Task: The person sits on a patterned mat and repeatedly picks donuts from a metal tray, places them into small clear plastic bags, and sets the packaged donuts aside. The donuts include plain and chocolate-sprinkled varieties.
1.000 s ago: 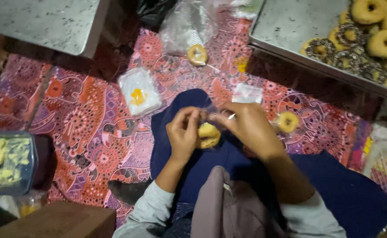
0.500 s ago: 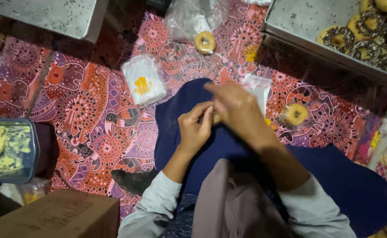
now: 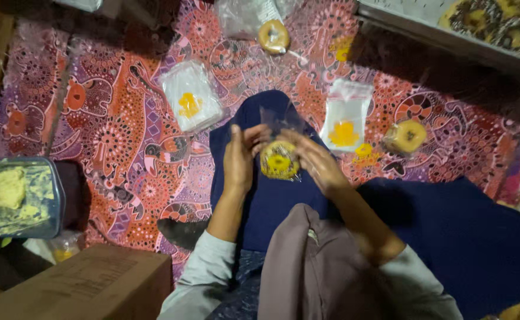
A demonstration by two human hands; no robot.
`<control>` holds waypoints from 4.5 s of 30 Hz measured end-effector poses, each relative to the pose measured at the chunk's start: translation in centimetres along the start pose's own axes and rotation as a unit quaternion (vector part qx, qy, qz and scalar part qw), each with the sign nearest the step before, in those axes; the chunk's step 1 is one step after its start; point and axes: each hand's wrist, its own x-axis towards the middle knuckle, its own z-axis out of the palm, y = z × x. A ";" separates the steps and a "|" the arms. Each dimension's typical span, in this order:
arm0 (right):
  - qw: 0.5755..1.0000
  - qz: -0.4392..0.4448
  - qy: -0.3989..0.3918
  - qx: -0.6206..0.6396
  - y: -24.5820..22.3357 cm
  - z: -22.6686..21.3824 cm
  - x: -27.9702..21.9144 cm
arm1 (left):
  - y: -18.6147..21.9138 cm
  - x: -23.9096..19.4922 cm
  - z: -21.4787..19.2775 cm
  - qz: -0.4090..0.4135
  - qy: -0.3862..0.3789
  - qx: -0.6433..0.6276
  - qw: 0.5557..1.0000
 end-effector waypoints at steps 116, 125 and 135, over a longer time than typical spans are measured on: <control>0.672 -0.292 0.361 -0.577 -16.4 -5.5 -9.2 | -6.9 3.1 21.9 0.216 -0.125 0.308 0.918; 0.611 -0.303 0.343 -0.647 -15.6 -8.2 -8.7 | -5.9 -0.9 24.4 0.242 -0.216 0.080 0.943; 0.651 -0.245 0.489 -0.526 -25.7 -20.5 -4.2 | -7.0 11.8 25.2 -0.052 -0.205 -0.311 0.926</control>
